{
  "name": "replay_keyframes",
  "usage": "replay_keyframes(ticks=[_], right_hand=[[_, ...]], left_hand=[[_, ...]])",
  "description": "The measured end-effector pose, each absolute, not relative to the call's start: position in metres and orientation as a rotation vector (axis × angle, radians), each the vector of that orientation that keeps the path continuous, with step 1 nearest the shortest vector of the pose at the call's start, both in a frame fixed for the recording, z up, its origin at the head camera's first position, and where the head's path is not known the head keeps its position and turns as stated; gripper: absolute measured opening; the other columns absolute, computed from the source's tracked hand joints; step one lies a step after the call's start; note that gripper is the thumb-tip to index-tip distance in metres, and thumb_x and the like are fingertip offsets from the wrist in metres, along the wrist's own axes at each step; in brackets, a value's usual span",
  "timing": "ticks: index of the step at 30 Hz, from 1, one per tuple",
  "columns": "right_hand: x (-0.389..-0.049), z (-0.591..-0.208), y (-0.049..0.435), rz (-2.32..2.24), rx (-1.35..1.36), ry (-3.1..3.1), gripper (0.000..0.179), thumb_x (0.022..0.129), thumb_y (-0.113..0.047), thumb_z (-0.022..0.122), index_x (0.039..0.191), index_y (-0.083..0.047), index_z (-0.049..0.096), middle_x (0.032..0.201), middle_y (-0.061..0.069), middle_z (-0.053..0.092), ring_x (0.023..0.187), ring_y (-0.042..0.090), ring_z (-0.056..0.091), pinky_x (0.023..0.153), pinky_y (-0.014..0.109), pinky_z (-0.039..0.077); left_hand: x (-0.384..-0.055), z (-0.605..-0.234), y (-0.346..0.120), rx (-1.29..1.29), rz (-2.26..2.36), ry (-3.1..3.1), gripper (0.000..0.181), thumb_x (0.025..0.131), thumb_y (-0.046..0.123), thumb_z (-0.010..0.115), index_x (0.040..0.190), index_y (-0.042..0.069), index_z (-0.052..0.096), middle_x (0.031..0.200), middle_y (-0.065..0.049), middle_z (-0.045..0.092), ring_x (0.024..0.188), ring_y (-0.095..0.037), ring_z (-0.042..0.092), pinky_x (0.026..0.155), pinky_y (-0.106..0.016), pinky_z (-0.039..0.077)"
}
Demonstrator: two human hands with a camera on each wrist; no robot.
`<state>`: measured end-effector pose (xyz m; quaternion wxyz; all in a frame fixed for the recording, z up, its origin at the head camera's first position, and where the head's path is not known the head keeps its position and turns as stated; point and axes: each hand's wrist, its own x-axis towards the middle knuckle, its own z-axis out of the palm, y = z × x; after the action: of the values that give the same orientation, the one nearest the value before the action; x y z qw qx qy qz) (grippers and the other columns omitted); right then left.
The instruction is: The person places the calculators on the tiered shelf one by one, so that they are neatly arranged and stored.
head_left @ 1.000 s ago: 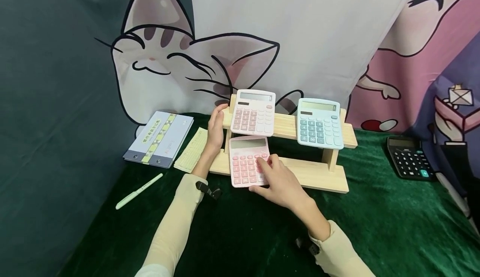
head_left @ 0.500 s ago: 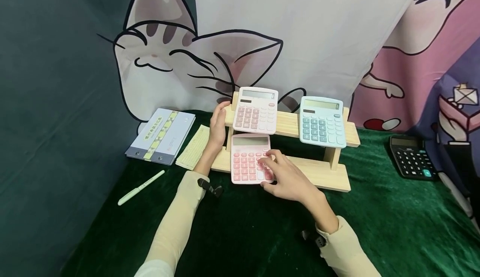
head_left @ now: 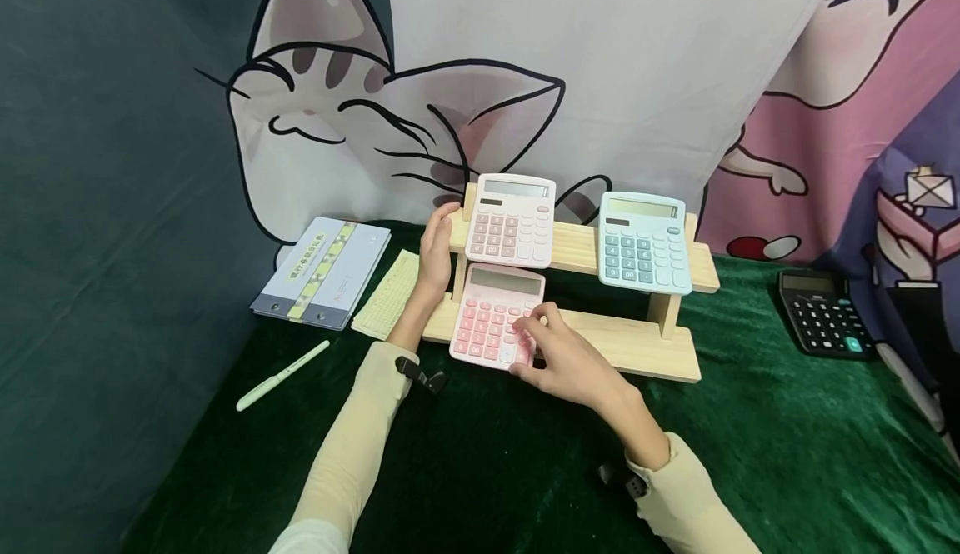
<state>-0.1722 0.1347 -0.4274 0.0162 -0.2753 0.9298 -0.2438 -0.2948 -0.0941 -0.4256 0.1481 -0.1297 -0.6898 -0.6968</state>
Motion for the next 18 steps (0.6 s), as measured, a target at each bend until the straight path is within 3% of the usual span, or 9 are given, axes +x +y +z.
replay_keyframes(ticks=[8, 18], right_hand=[[-0.1727, -0.4330, 0.1326, -0.742, -0.876, 2.953, 0.052, 0.087, -0.034, 0.076, 0.130, -0.011, 0.060, 0.126, 0.010, 0.046, 0.095, 0.018, 0.046, 0.075, 0.029, 0.043], [-0.1741, -0.4308, 0.1348, -0.744, -0.886, 2.928, 0.055, 0.088, -0.036, 0.076, 0.134, -0.012, 0.059, 0.128, 0.009, 0.046, 0.093, 0.017, 0.046, 0.077, 0.030, 0.043]], left_hand=[[-0.2947, -0.4251, -0.0935, -0.370, -2.001, -2.003, 0.042, 0.109, 0.016, 0.029, 0.144, -0.004, 0.044, 0.148, -0.022, 0.046, 0.136, -0.028, 0.045, 0.117, -0.040, 0.034], [-0.2947, -0.4245, -0.0942, -0.357, -2.003, -2.007, 0.043, 0.109, 0.017, 0.030, 0.144, -0.002, 0.044, 0.148, -0.019, 0.046, 0.136, -0.025, 0.045, 0.117, -0.039, 0.033]])
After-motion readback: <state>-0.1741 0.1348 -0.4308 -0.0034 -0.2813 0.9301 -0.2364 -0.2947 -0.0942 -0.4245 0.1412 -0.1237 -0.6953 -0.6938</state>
